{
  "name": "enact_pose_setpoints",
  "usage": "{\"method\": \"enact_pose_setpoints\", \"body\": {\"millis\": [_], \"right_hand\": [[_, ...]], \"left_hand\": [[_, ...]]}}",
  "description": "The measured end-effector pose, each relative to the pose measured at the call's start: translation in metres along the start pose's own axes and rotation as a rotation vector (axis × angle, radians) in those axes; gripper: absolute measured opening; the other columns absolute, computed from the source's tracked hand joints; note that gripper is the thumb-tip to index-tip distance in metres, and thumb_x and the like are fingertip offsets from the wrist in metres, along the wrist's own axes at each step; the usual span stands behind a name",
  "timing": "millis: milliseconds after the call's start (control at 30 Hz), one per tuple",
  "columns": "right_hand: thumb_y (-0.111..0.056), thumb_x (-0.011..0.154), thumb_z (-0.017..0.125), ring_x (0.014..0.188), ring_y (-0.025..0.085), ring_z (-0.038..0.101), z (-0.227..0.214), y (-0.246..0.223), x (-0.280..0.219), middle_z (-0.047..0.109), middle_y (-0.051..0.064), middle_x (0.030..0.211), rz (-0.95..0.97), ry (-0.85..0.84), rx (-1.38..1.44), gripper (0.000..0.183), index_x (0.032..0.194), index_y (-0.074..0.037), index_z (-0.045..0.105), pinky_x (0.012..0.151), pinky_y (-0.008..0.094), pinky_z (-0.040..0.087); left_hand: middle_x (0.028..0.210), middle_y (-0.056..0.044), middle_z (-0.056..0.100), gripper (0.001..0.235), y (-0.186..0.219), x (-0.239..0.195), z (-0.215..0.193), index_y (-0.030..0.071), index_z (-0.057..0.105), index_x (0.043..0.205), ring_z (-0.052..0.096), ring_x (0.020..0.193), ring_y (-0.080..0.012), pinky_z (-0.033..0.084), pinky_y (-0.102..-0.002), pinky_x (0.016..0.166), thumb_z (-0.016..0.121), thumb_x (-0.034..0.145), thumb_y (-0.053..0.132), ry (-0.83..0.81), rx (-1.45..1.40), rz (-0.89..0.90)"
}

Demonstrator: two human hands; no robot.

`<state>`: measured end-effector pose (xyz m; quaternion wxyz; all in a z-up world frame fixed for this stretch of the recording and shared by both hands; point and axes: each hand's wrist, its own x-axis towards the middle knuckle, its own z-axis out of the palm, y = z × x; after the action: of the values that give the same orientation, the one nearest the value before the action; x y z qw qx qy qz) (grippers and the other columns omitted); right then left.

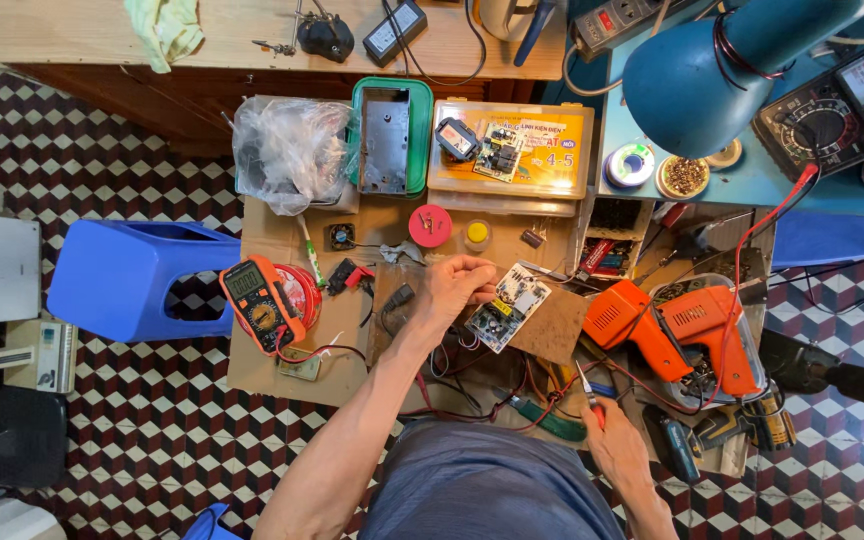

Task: The person works on a small circuit board at a cluttered electronics workbench. They use pliers to trim a component lead, then use a heat gun to apply heat to the board's surface. The person flips the board over to inspect the other side and continues to apply heat to specific areas.

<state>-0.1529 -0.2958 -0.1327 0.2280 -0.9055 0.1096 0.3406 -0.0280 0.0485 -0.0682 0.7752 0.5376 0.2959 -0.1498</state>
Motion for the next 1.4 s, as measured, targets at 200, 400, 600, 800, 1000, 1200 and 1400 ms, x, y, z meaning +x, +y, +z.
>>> {"method": "enact_pose_setpoints", "body": {"millis": [200, 400, 600, 800, 1000, 1200, 1400], "right_hand": [[-0.034, 0.081, 0.070, 0.102, 0.040, 0.065, 0.002, -0.024, 0.012, 0.068, 0.023, 0.109, -0.230, 0.275, -0.306, 0.065, 0.135, 0.001, 0.057, 0.082, 0.050, 0.054], [-0.024, 0.100, 0.067, 0.115, 0.031, 0.065, -0.061, -0.116, -0.022, 0.069, 0.012, 0.121, -0.371, 0.549, 0.118, 0.026, 0.121, -0.008, 0.063, 0.103, 0.046, 0.050], [-0.026, 0.078, 0.082, 0.132, 0.042, 0.049, -0.078, -0.190, -0.004, 0.051, 0.027, 0.142, -0.718, 0.465, 0.150, 0.083, 0.144, 0.006, 0.043, 0.111, 0.052, 0.038], [-0.030, 0.074, 0.086, 0.139, 0.042, 0.043, -0.073, -0.196, 0.005, 0.048, 0.027, 0.143, -0.727, 0.456, 0.056, 0.094, 0.148, 0.004, 0.038, 0.120, 0.054, 0.030], [-0.031, 0.075, 0.086, 0.141, 0.042, 0.041, -0.070, -0.190, 0.007, 0.047, 0.028, 0.144, -0.727, 0.441, 0.078, 0.094, 0.148, 0.004, 0.038, 0.121, 0.054, 0.029], [-0.031, 0.075, 0.087, 0.140, 0.043, 0.041, -0.070, -0.190, 0.007, 0.046, 0.028, 0.145, -0.727, 0.432, 0.094, 0.095, 0.148, 0.004, 0.037, 0.121, 0.054, 0.029], [-0.030, 0.074, 0.087, 0.140, 0.043, 0.042, -0.069, -0.190, 0.007, 0.046, 0.028, 0.145, -0.727, 0.434, 0.107, 0.095, 0.148, 0.003, 0.037, 0.121, 0.053, 0.030]], "left_hand": [[0.089, -0.005, 0.076, 0.029, -0.004, 0.016, 0.004, -0.003, 0.075, 0.106, 0.069, 0.074, -0.0087, 0.056, -0.023, 0.064, 0.072, 0.092, 0.022, -0.037, 0.320, 0.060], [0.085, -0.003, 0.074, 0.028, 0.000, 0.017, 0.008, 0.000, 0.077, 0.106, 0.064, 0.068, -0.0072, 0.051, -0.024, 0.059, 0.073, 0.091, 0.023, -0.027, 0.340, 0.044], [0.082, -0.003, 0.074, 0.026, 0.006, 0.011, 0.010, -0.001, 0.078, 0.108, 0.061, 0.065, -0.0072, 0.047, -0.024, 0.055, 0.072, 0.092, 0.020, -0.042, 0.317, 0.041], [0.087, -0.005, 0.078, 0.026, 0.005, 0.019, 0.013, 0.001, 0.079, 0.107, 0.066, 0.066, -0.0079, 0.054, -0.023, 0.059, 0.073, 0.090, 0.020, -0.009, 0.428, 0.082], [0.084, -0.004, 0.078, 0.025, 0.005, 0.016, 0.013, 0.001, 0.079, 0.105, 0.068, 0.066, -0.0067, 0.056, -0.023, 0.059, 0.073, 0.090, 0.020, -0.003, 0.447, 0.136], [0.082, -0.005, 0.077, 0.025, 0.003, 0.016, 0.014, 0.001, 0.080, 0.104, 0.064, 0.063, -0.0068, 0.052, -0.023, 0.057, 0.074, 0.090, 0.021, 0.013, 0.489, 0.142], [0.081, -0.004, 0.077, 0.025, -0.001, 0.019, 0.013, 0.001, 0.080, 0.104, 0.064, 0.064, -0.0067, 0.052, -0.023, 0.057, 0.074, 0.091, 0.021, 0.030, 0.497, 0.120]]}}
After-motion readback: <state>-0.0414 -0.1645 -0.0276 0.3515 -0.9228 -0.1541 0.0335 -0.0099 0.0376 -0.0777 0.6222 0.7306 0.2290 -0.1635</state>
